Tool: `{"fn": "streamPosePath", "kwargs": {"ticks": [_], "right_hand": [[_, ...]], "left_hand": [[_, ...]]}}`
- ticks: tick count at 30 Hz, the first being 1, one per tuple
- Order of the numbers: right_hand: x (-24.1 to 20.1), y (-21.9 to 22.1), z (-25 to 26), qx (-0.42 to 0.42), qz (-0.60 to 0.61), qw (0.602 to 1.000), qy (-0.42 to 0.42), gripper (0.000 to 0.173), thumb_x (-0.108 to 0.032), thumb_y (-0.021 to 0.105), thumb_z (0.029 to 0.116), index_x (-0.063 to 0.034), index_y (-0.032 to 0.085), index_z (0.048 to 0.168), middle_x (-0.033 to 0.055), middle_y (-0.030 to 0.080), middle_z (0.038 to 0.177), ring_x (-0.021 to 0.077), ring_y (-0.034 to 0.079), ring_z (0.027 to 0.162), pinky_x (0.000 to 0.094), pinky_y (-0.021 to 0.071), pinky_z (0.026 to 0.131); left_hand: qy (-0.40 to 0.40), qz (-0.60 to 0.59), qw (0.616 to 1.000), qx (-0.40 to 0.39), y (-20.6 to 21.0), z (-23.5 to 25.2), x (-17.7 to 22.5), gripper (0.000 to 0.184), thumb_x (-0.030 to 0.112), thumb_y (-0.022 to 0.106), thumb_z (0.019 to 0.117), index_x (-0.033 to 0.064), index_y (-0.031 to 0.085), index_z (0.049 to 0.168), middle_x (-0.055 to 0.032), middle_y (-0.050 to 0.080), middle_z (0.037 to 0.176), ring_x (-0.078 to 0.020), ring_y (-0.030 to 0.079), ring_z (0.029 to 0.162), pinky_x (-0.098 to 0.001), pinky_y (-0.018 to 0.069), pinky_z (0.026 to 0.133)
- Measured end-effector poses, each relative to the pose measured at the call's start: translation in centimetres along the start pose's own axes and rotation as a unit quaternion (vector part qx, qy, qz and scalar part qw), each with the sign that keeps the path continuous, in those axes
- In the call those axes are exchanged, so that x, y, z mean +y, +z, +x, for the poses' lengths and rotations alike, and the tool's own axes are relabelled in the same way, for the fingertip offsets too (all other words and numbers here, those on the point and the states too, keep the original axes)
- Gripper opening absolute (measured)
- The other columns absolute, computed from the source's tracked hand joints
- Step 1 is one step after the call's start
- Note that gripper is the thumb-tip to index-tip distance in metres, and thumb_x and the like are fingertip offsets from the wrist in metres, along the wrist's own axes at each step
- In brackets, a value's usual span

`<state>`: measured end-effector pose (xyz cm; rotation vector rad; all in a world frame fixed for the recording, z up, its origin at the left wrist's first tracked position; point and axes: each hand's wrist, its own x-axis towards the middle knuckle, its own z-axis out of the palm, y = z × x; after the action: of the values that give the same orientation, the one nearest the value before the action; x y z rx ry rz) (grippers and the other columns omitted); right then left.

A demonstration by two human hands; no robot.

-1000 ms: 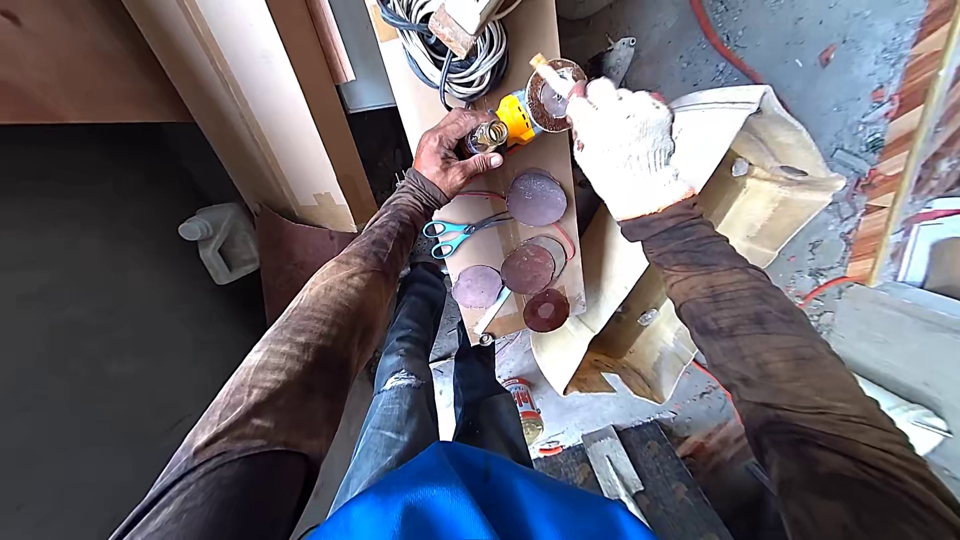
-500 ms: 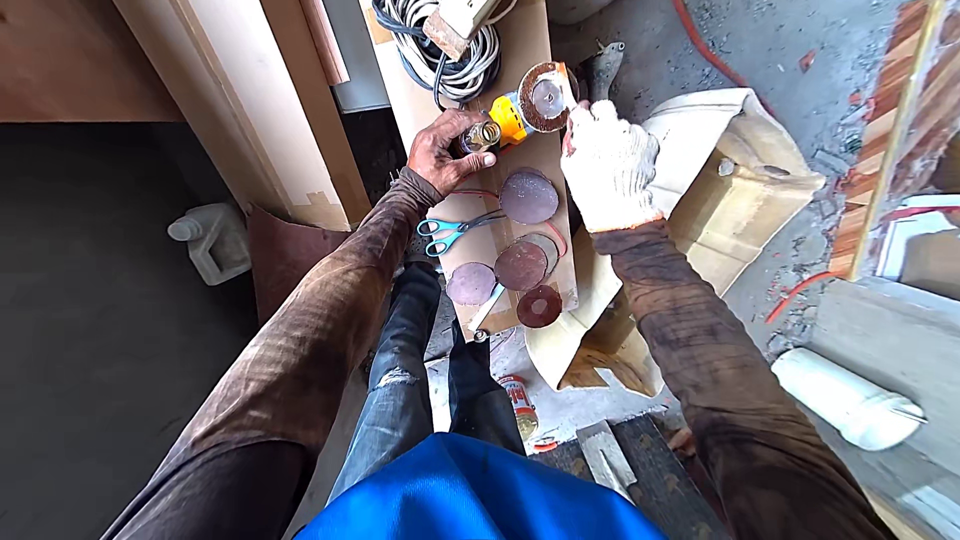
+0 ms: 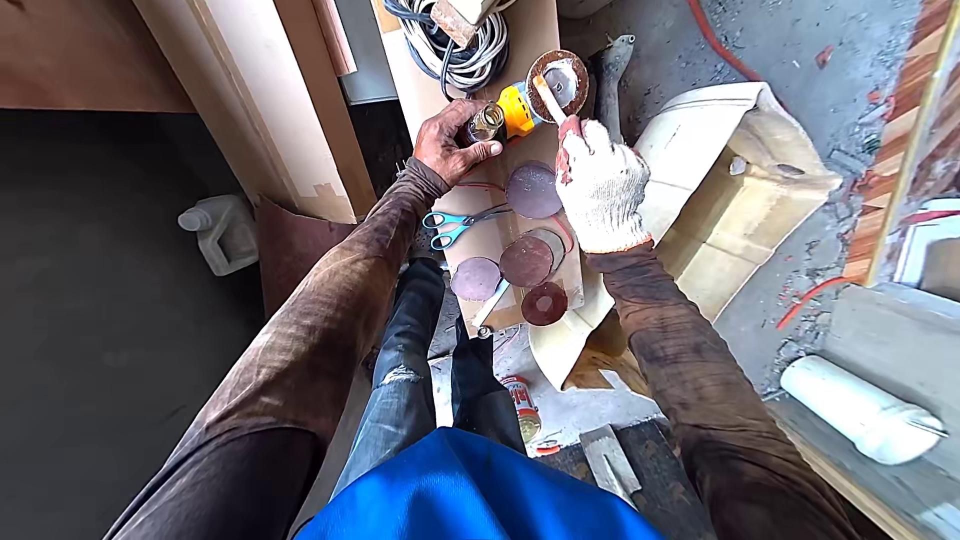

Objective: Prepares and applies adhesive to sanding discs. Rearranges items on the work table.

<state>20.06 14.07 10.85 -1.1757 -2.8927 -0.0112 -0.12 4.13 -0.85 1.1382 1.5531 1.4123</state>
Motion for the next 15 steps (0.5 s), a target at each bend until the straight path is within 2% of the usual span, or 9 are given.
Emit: {"fn": "streamPosePath", "kwargs": {"ticks": [2,6,9,12,15], "right_hand": [[-0.6,-0.2,0.2,-0.006,0.002,1.0,0.013,0.029,-0.012,0.058,0.096,-0.009,0.074,0.119,0.0191,0.072,0.115,0.0377,0.071,0.079,0.0521,0.055,0.062],[0.1,0.4,-1.9,-0.09,0.021,0.996,0.018,0.027,-0.012,0.056,0.0981,-0.0083,0.072,0.12,0.0205,0.069,0.116,0.0399,0.07,0.08,0.0553,0.0553,0.062],[1.4,0.4,-3.7,-0.081,0.015,0.996,0.038,0.028,-0.013,0.058,0.0964,-0.0077,0.072,0.119,0.0199,0.07,0.118,0.0398,0.071,0.082,0.0565,0.0556,0.063],[2.2,0.0,-3.8,-0.079,-0.005,0.991,0.109,0.031,-0.017,0.056,0.0986,-0.0118,0.073,0.123,0.0168,0.071,0.12,0.0383,0.072,0.085,0.0562,0.0566,0.066],[2.4,-0.3,-2.1,-0.096,0.013,0.976,0.195,0.034,-0.019,0.053,0.0998,-0.013,0.07,0.129,0.0181,0.069,0.126,0.0414,0.071,0.091,0.0601,0.056,0.069]], "left_hand": [[0.005,0.005,1.0,-0.006,-0.1,-0.1,-0.1,0.051,0.026,0.083,0.0858,-0.0026,0.067,0.125,-0.0131,0.07,0.122,-0.0154,0.068,0.112,-0.0343,0.0554,0.102],[-0.001,0.001,1.0,-0.007,0.1,-0.2,0.2,0.052,0.026,0.084,0.0857,-0.0022,0.066,0.126,-0.012,0.069,0.123,-0.0145,0.068,0.112,-0.0334,0.0559,0.101],[-0.01,0.018,1.0,-0.007,-0.3,-0.1,0.1,0.053,0.028,0.083,0.0864,-0.0015,0.066,0.127,-0.0117,0.069,0.123,-0.0135,0.068,0.111,-0.0331,0.0556,0.1],[-0.009,0.019,1.0,-0.01,-0.1,-0.2,0.0,0.053,0.028,0.082,0.0873,-0.0012,0.065,0.128,-0.0116,0.07,0.123,-0.0139,0.068,0.111,-0.0335,0.056,0.101],[-0.008,0.018,1.0,-0.009,-0.1,-0.1,0.0,0.053,0.026,0.082,0.0873,-0.0008,0.064,0.13,-0.0102,0.072,0.121,-0.0131,0.069,0.111,-0.0338,0.0569,0.101]]}}
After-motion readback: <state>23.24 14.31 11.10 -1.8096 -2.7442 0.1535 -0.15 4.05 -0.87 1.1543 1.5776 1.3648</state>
